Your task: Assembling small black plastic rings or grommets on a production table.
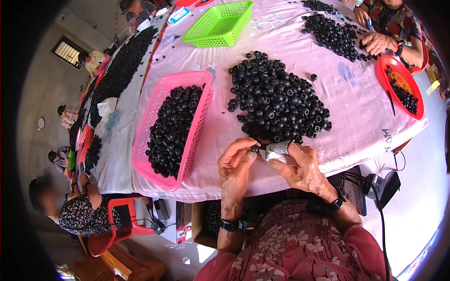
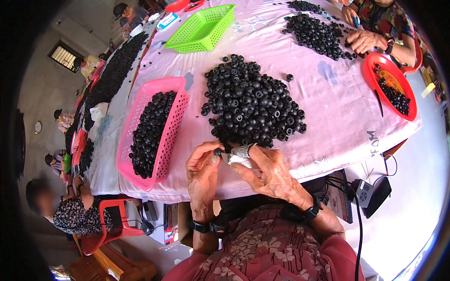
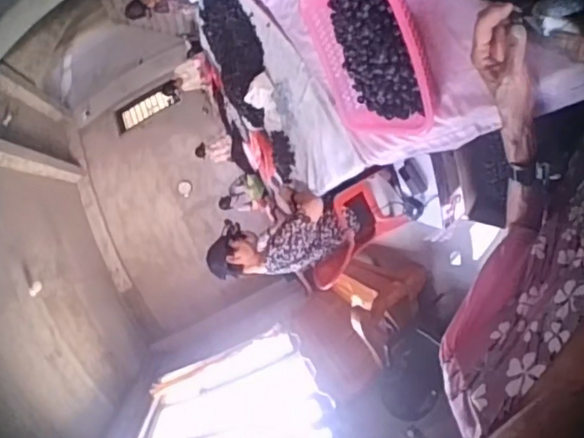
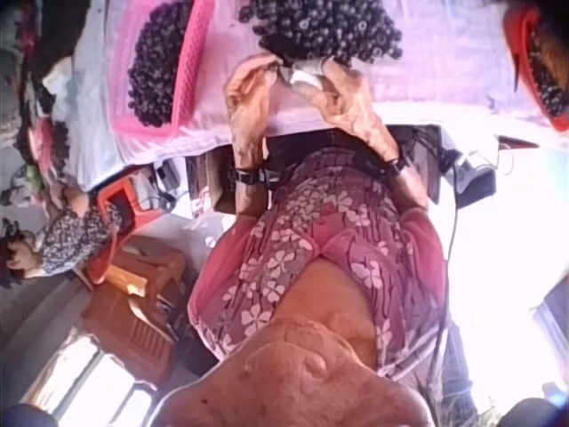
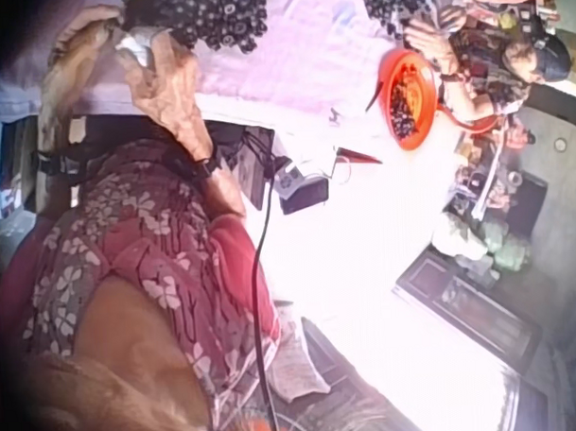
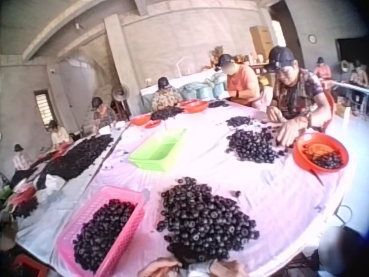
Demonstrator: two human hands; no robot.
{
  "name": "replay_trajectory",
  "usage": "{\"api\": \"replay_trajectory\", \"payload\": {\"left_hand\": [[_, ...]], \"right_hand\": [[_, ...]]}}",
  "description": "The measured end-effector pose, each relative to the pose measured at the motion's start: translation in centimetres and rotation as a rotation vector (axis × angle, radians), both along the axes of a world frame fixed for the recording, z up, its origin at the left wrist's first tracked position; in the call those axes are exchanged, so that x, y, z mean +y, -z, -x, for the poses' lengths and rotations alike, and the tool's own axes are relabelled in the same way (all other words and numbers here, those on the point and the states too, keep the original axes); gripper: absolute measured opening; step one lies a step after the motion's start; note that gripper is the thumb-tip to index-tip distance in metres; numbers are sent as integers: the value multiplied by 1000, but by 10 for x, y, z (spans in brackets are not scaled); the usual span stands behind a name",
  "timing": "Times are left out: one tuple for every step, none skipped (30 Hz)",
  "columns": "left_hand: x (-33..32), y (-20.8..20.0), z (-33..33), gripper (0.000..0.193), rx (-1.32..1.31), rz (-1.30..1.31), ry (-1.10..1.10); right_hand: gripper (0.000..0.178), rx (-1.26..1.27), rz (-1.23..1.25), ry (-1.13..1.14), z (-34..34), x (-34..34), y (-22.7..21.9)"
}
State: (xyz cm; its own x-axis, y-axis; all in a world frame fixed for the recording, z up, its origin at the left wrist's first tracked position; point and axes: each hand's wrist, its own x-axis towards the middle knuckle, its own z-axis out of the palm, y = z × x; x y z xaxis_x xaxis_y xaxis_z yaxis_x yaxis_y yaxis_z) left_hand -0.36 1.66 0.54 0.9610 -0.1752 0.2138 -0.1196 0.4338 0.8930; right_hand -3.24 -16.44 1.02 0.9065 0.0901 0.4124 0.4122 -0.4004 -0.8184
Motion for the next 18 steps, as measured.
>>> {"api": "replay_trajectory", "payload": {"left_hand": [[-1, -1, 1, 25, 1, 0, 1], [-1, -2, 2, 25, 39, 20, -3], [-1, -3, 2, 25, 76, 40, -6], [-1, -1, 2, 25, 77, 41, -5], [-1, 3, 1, 25, 57, 50, -2], [-1, 5, 0, 24, 39, 58, 1], [-1, 5, 1, 24, 39, 58, 2], [-1, 5, 1, 24, 35, 50, 1], [-1, 4, 1, 23, 30, 42, -1], [-1, 4, 1, 23, 30, 42, -1], [-1, 3, 1, 23, 28, 40, 1], [-1, 3, 1, 23, 26, 38, 3], [-1, 3, 1, 23, 27, 38, 2], [0, 4, 1, 23, 23, 34, -1], [0, 4, 1, 23, 19, 31, -3], [0, 4, 1, 23, 20, 31, -3], [-1, 3, 1, 23, 11, 26, -3], [-1, 3, 1, 23, 3, 22, -4]], "right_hand": [[30, -22, -5, -17, -1, 0, 1], [31, -44, -10, -34, -1, -1, 2], [31, -44, -10, -33, -1, 0, 1], [29, -34, -27, -34, -1, 1, 0], [29, -25, -45, -35, -1, 2, -1], [29, -25, -45, -35, -1, 2, -1], [29, -46, -44, -38, -2, 2, -1], [29, -66, -42, -40, -2, 2, 0], [29, -66, -42, -40, -2, 2, 0], [29, -68, -41, -44, -2, 1, 0], [29, -70, -39, -47, -2, 1, 0], [29, -70, -39, -48, -2, 1, 0], [29, -60, -39, -50, -2, 1, -1], [29, -50, -39, -53, -2, 1, -1], [29, -49, -39, -52, -2, 1, -2], [29, -62, -38, -52, -2, 2, -2], [29, -74, -36, -52, -2, 2, -2], [29, -74, -36, -53, -3, 1, -1]]}}
